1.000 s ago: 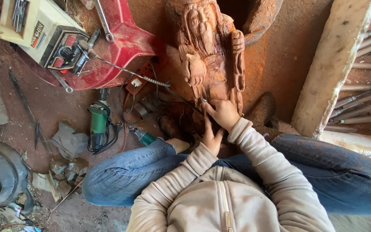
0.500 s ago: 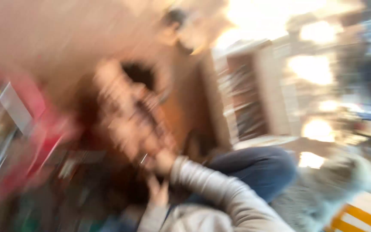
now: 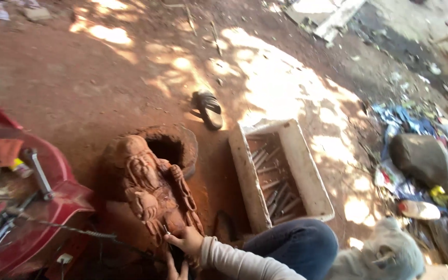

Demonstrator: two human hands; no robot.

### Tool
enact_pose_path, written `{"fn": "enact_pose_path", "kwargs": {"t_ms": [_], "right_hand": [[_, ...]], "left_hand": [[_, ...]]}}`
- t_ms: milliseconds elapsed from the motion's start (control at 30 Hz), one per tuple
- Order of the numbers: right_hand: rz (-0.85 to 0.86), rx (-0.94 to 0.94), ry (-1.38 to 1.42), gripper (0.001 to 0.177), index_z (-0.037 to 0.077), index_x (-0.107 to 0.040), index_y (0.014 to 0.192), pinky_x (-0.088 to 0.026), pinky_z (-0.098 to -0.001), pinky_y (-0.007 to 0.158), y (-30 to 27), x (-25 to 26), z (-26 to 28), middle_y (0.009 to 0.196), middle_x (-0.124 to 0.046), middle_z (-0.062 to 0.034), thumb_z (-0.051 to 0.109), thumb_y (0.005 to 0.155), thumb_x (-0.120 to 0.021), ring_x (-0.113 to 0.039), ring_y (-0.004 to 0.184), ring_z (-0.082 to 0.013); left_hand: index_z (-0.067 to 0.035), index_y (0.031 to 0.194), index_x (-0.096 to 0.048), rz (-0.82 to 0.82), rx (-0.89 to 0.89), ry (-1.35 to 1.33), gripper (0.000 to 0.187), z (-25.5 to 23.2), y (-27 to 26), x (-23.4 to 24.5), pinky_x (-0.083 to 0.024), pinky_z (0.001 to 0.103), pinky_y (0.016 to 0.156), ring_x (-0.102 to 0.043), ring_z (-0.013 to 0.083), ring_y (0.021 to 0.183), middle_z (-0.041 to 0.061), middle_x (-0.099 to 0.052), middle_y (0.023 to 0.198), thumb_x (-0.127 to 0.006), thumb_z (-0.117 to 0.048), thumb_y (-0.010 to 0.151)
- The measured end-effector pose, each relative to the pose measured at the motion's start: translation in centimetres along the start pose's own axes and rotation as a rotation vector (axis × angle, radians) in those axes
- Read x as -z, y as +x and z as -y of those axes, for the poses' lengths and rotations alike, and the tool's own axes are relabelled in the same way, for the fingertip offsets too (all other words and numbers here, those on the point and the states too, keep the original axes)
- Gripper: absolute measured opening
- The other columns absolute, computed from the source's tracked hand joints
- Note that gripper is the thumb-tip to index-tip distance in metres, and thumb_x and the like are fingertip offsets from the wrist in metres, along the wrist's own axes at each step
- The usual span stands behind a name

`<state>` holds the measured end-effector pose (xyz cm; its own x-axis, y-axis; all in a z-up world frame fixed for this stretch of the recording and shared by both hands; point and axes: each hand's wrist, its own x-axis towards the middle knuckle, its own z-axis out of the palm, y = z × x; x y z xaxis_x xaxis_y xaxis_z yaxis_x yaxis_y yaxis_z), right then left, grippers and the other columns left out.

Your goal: Using a handheld electric rotary tool to carve intricate details and textures into a wooden statue of a figure.

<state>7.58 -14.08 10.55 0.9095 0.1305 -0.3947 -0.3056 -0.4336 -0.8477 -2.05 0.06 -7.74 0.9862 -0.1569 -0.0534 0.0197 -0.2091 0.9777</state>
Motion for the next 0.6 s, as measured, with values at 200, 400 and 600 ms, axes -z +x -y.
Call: {"fn": "enact_pose_path", "kwargs": {"t_ms": [200,400,600], "right_hand": [[0.005,-0.034,-0.081,0.045,0.002,-0.076,0.092,-0.05,-0.0333,0.055,1.1,0.3,1.6,0.067,-0.067,-0.0084,0.044,0.101,-0.065,-0.057,0.054,-0.0203],[0.092,-0.002,0.016,0.036,0.002,-0.073,0.093,-0.052,-0.0305,0.057,2.0,0.2,3.0,0.073,-0.067,-0.0077,0.035,0.102,-0.062,-0.056,0.059,-0.017],[0.085,-0.379,0.404,0.034,0.005,-0.073,0.1,-0.026,-0.0281,0.03,0.4,-1.0,4.3,0.06,-0.057,-0.0038,0.035,0.103,-0.057,-0.034,0.036,-0.0121]], "left_hand": [[-0.021,0.161,-0.025,-0.056,0.213,0.105,0.085,-3.3,0.3,1.2,-0.052,0.036,0.099,-0.062,0.0273,0.128,0.011,-0.051,0.154,-0.066,-0.026,0.087],[-0.008,0.159,-0.025,-0.089,0.151,-0.06,0.073,-4.5,0.7,2.0,-0.037,0.036,0.113,-0.046,0.0308,0.141,0.016,-0.039,0.161,-0.056,-0.023,0.095],[-0.001,0.154,-0.033,-0.089,0.159,-0.065,0.059,-9.5,-0.5,3.5,-0.034,0.036,0.116,-0.043,0.0335,0.144,0.022,-0.039,0.159,-0.052,-0.02,0.101]]}}
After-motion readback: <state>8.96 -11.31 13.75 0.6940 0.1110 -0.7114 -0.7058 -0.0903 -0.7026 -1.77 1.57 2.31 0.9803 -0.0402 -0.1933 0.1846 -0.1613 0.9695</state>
